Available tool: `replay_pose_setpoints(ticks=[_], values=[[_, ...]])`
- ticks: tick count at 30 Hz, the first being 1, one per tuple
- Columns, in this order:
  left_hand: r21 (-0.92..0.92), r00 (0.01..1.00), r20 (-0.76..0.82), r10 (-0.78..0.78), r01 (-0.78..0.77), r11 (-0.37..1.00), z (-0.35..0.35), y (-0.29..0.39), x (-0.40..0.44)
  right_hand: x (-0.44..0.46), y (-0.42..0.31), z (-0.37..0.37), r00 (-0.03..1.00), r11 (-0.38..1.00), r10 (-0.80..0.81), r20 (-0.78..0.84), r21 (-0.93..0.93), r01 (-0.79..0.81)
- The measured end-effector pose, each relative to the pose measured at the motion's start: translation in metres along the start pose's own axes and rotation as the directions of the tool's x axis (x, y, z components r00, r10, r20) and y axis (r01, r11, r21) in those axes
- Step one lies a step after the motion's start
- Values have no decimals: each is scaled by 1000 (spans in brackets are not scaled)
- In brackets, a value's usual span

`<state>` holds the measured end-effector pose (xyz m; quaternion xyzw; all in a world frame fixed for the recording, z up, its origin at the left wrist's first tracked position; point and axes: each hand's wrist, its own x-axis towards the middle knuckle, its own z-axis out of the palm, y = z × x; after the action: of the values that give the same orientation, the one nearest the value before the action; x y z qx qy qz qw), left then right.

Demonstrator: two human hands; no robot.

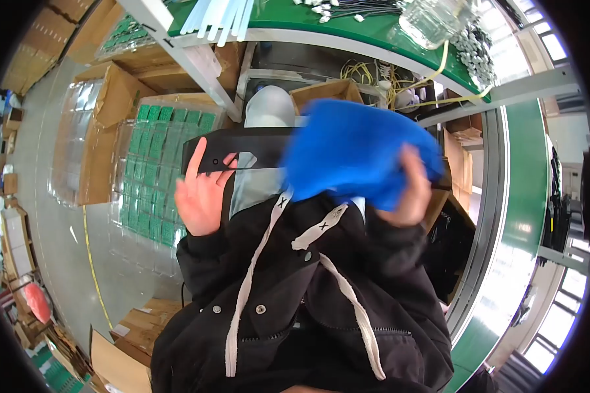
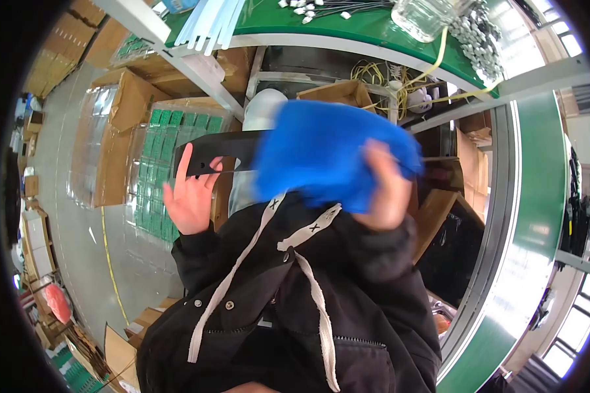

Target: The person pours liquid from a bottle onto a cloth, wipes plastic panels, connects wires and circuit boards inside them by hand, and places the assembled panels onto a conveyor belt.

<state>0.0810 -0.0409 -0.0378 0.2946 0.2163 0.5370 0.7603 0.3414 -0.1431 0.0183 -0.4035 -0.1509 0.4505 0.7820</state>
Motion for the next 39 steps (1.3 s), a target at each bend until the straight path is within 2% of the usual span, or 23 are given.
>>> replay_pose_setpoints(ticks=[1, 2, 3, 4, 5, 6, 7, 8, 10, 12, 13, 14, 16, 17, 18, 20, 27, 30, 33, 34, 35, 38, 39], values=[[43, 978, 209, -25, 17, 999, -26, -2, 2, 3, 21, 27, 991, 994, 107, 81, -9, -107], [-407, 982, 184, 49, 30, 913, -29, -4, 1, 7, 42, 54, 963, 977, 214, 161, -35, -211], [-773, 988, 124, 88, 41, 633, -29, -6, -5, 11, 63, 81, 919, 949, 315, 237, -78, -305], [-709, 992, 48, 121, -52, 703, -33, -8, -9, 16, 99, 95, 861, 971, 213, 462, 0, -241], [-628, 988, -28, 154, -137, 766, -37, -10, -13, 13, 121, 109, 833, 979, 197, 517, -150, -138], [-2, 963, -31, 269, -269, 963, -45, -10, -15, 5, 133, 115, 820, 882, 158, 549, -452, 133], [167, 974, -73, 215, -201, 965, -43, -5, -15, 0, 146, 119, 748, 836, 51, 662, -438, 330], [173, 977, -205, 60, -24, 985, -40, -1, -17, -7, 151, 111, 705, 830, 37, 709, -414, 373], [109, 993, -114, 35, -23, 994, -34, 2, -14, -15, 122, 104, 564, 590, -19, 825, -447, 673], [292, 955, -290, 62, 27, 956, -45, 2, -19, -13, 85, 85, 559, 511, 9, 829, -484, 710], [-89, 995, -92, -32, 24, 996, -68, 1, -15, -4, 64, 69, 567, 445, 32, 823, -519, 730], [-75, 997, -61, -39, 35, 997, -61, 2, -13, 9, 42, 50, 572, 377, 55, 818, -548, 747], [-46, 999, -7, -51, 51, 998, -36, 5, -10, 32, 4, 4, 661, 171, 100, 743, -668, 725], [-1, 995, -92, -38, 38, 999, -35, 5, -9, 36, -4, -24, 736, -15, 138, 662, -742, 670], [-55, 996, -77, -46, 41, 998, -36, 4, -10, 39, -6, -51, 805, -203, 151, 573, -779, 593], [-159, 998, -37, -57, 51, 986, -41, 3, -8, 45, 5, -94, 876, -429, 159, 455, -767, 477], [-133, 998, 21, -51, 53, 990, -41, 5, -9, 83, 8, -130, 692, -321, 112, 713, -633, 704], [-165, 998, 42, -43, 49, 985, -45, 6, -9, 92, 9, -135, 742, -318, 195, 641, -675, 666], [-208, 994, 107, -10, 32, 978, -42, 11, -3, 103, -2, -130, 774, -229, 191, 604, -739, 633], [-177, 991, 131, 4, 19, 984, -29, 21, 3, 108, -7, -123, 792, -199, 217, 570, -769, 608], [-144, 988, 153, 14, 8, 990, -18, 31, 7, 111, -13, -115, 800, -83, 192, 569, -802, 591], [-330, 983, 177, 52, 9, 944, -10, 52, 21, 131, -23, -106, 773, -3, 281, 569, -805, 593], [-324, 988, 139, 68, -19, 946, -9, 58, 22, 136, -27, -102, 804, 22, 325, 499, -853, 521]])
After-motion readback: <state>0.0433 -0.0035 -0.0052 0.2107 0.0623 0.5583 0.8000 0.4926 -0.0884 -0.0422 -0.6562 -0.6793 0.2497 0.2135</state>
